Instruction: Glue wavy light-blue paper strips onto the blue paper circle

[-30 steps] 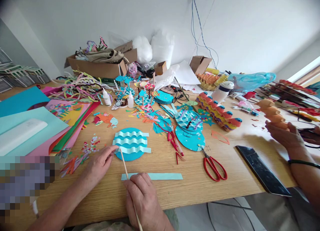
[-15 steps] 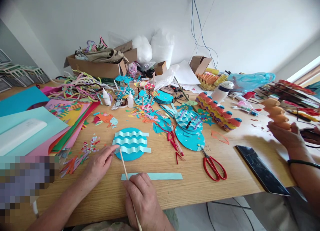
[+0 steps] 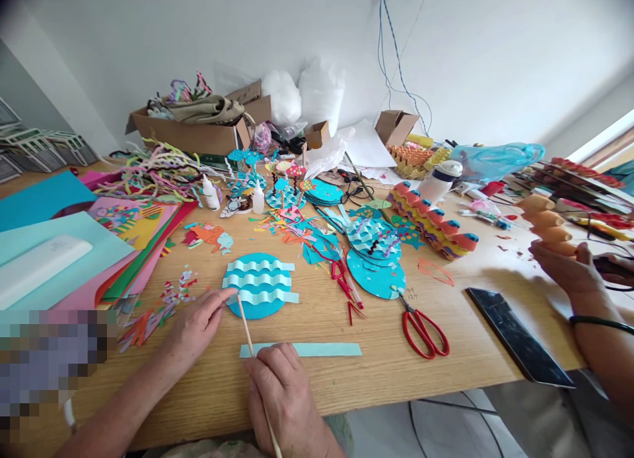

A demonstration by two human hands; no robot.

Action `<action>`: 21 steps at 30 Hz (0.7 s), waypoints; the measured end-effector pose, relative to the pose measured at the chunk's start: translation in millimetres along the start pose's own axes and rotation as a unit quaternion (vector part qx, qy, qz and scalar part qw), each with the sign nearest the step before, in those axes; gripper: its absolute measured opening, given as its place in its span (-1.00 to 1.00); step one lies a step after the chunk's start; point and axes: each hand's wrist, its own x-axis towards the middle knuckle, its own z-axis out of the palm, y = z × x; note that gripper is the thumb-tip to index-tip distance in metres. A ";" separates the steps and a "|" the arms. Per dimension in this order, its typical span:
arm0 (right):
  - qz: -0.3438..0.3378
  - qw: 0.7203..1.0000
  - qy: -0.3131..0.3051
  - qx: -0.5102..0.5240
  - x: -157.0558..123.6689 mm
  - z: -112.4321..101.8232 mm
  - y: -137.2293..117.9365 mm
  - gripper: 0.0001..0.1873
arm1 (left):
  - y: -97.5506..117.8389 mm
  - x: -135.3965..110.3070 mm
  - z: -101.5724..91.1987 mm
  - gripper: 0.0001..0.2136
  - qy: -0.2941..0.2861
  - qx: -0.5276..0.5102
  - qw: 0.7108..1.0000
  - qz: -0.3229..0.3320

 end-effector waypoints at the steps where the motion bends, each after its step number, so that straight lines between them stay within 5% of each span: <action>1: 0.000 1.000 0.001 0.001 -0.4 -0.5 -0.2 -0.62 | -0.6 0.1 -0.1 -0.64 -0.003 0.000 1.000 -0.002; 21: -0.009 1.000 0.005 -0.002 0.0 -1.9 -1.8 -0.63 | -2.3 -0.7 0.7 -0.64 -0.004 -0.009 1.000 0.020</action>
